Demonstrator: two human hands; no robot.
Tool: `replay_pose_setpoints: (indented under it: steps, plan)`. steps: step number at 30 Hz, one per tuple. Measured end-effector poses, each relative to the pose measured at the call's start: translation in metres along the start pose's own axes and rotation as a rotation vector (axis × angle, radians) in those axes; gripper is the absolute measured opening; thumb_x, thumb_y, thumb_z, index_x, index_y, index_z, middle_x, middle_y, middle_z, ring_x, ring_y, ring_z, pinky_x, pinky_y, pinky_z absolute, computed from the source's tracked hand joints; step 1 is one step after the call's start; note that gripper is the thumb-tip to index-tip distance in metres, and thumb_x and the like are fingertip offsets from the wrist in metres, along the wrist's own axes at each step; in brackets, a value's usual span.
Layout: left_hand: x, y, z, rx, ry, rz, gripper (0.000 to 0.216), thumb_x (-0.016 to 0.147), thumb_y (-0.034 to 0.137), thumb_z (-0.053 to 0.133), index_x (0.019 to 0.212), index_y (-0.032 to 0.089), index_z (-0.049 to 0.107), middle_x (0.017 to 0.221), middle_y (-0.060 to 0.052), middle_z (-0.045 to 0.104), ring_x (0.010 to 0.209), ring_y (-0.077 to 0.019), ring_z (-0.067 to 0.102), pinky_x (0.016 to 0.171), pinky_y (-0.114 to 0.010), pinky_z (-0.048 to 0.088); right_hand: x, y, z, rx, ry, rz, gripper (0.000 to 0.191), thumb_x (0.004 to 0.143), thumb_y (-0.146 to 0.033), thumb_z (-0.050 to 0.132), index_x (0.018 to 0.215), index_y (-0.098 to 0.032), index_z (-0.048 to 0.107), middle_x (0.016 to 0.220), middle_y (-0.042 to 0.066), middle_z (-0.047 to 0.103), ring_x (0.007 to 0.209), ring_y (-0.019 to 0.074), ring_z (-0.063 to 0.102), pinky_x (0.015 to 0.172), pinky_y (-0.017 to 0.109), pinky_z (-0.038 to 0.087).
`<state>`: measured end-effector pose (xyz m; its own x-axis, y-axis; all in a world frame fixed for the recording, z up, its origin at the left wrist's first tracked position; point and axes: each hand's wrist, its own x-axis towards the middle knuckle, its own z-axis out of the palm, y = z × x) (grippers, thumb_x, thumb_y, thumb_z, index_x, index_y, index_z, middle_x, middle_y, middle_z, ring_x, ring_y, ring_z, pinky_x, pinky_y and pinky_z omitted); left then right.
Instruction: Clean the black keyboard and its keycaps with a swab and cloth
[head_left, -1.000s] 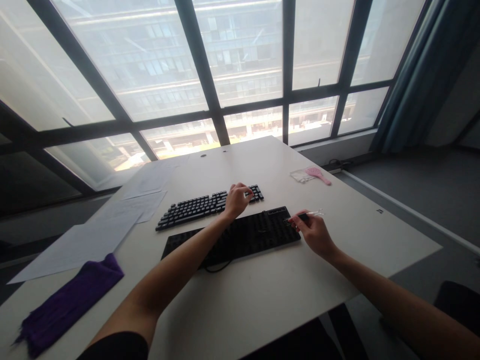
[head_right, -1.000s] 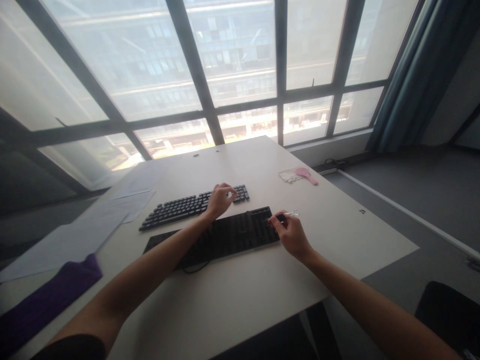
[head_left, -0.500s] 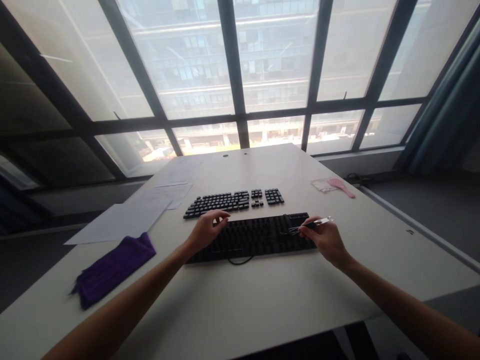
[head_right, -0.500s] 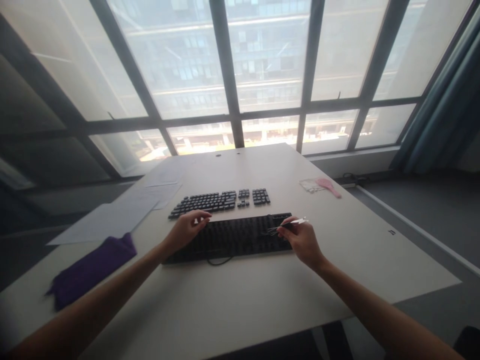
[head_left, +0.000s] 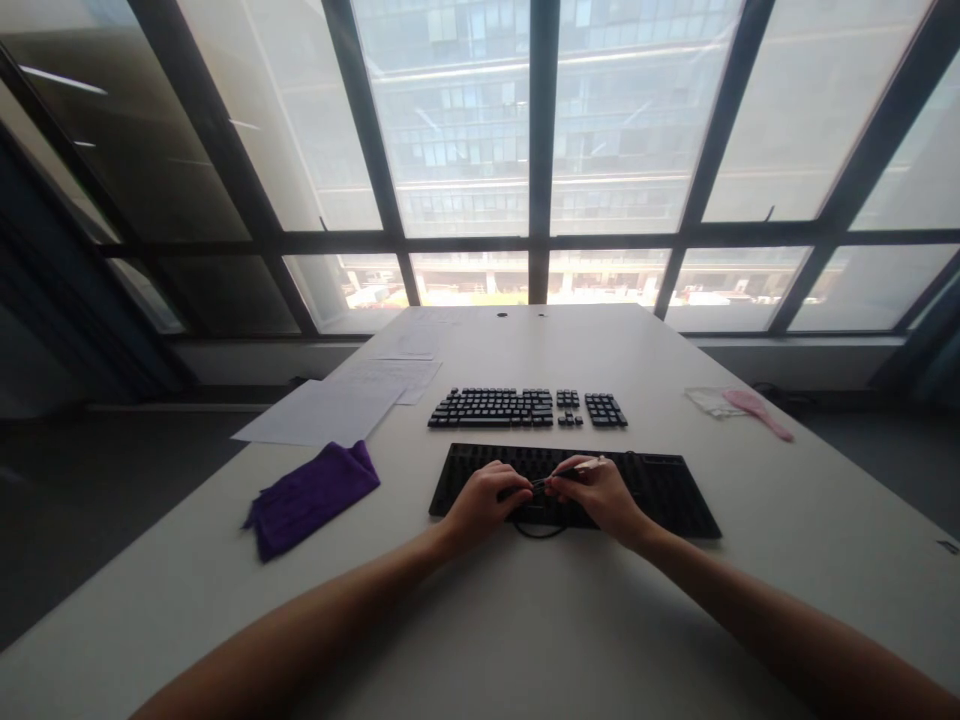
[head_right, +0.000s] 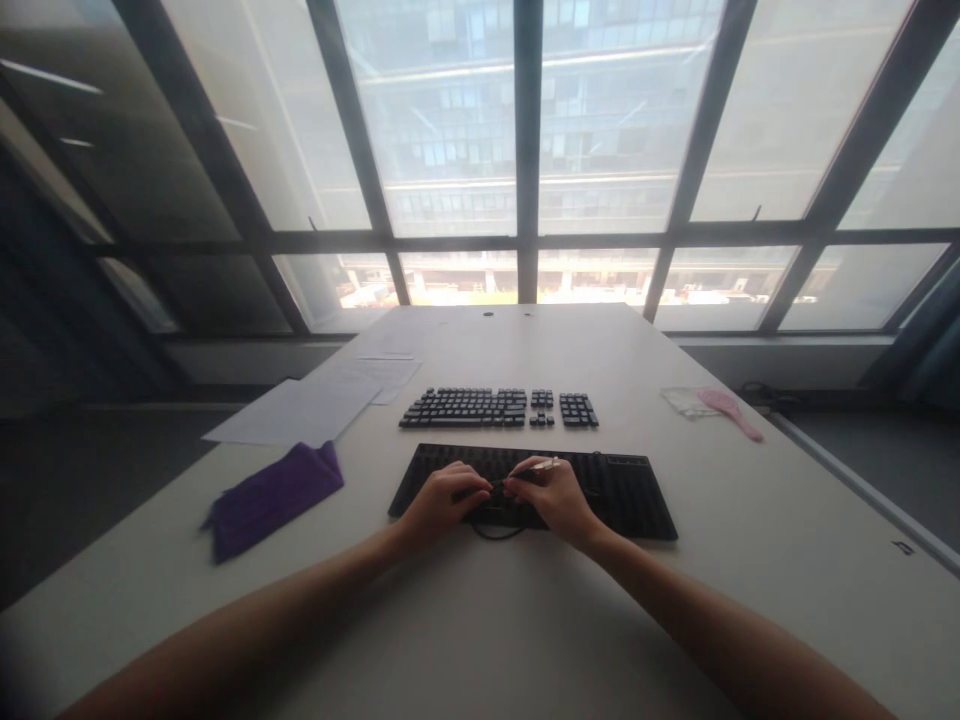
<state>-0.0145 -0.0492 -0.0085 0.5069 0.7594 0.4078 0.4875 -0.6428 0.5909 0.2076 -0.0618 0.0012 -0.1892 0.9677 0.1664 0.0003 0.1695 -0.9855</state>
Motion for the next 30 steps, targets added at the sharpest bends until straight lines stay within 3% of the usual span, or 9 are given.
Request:
replay_pose_setpoints:
  steps: [5, 10, 15, 20, 25, 30]
  plan:
    - [0.002, 0.003, 0.001, -0.040, -0.013, -0.030, 0.014, 0.087, 0.031, 0.065, 0.091, 0.021, 0.074, 0.084, -0.004, 0.070, 0.084, -0.0187, 0.060, 0.079, -0.031, 0.046, -0.005, 0.001, -0.013, -0.094, -0.039, 0.008, 0.027, 0.071, -0.038, 0.080, 0.083, -0.015, 0.074, 0.066, 0.004, 0.071, 0.061, 0.0173, 0.064, 0.057, 0.027, 0.049]
    - [0.004, 0.010, -0.003, -0.125, -0.002, -0.046, 0.016, 0.087, 0.030, 0.064, 0.083, 0.018, 0.073, 0.083, -0.005, 0.069, 0.080, -0.0173, 0.061, 0.076, -0.029, 0.047, -0.006, -0.004, -0.019, -0.071, -0.071, 0.038, 0.033, 0.075, -0.042, 0.076, 0.091, -0.014, 0.070, 0.058, 0.000, 0.063, 0.052, 0.0121, 0.055, 0.050, 0.024, 0.043]
    - [0.008, 0.014, -0.008, -0.152, 0.028, -0.106, 0.022, 0.089, 0.033, 0.061, 0.080, 0.015, 0.072, 0.081, -0.005, 0.067, 0.075, -0.0156, 0.062, 0.070, -0.026, 0.048, -0.002, -0.008, -0.031, -0.029, 0.024, 0.002, 0.035, 0.079, -0.050, 0.070, 0.081, -0.015, 0.068, 0.058, 0.001, 0.063, 0.050, 0.0112, 0.054, 0.048, 0.023, 0.043]
    - [0.011, 0.001, -0.009, -0.002, 0.032, -0.076, 0.026, 0.091, 0.039, 0.058, 0.102, 0.020, 0.071, 0.094, -0.006, 0.069, 0.083, -0.0182, 0.064, 0.077, -0.031, 0.053, 0.009, -0.021, -0.052, -0.045, 0.118, -0.015, 0.033, 0.077, -0.048, 0.071, 0.075, -0.015, 0.070, 0.060, 0.002, 0.066, 0.052, 0.0125, 0.057, 0.049, 0.024, 0.043]
    - [0.010, -0.019, -0.015, 0.289, 0.033, 0.088, 0.033, 0.091, 0.040, 0.056, 0.118, 0.025, 0.067, 0.122, -0.009, 0.066, 0.115, -0.0272, 0.059, 0.101, -0.045, 0.048, 0.028, -0.029, -0.105, -0.164, 0.351, -0.167, 0.036, 0.077, -0.047, 0.070, 0.085, -0.012, 0.074, 0.070, 0.007, 0.073, 0.061, 0.0169, 0.065, 0.054, 0.026, 0.047]
    - [0.009, -0.027, -0.014, 0.410, -0.028, 0.104, 0.043, 0.091, 0.045, 0.055, 0.130, 0.026, 0.061, 0.137, -0.007, 0.058, 0.129, -0.0299, 0.050, 0.109, -0.048, 0.043, 0.048, -0.008, -0.206, -0.483, 0.723, -0.284, 0.043, 0.082, -0.045, 0.062, 0.099, -0.007, 0.074, 0.083, 0.013, 0.076, 0.071, 0.0236, 0.070, 0.068, 0.035, 0.054]
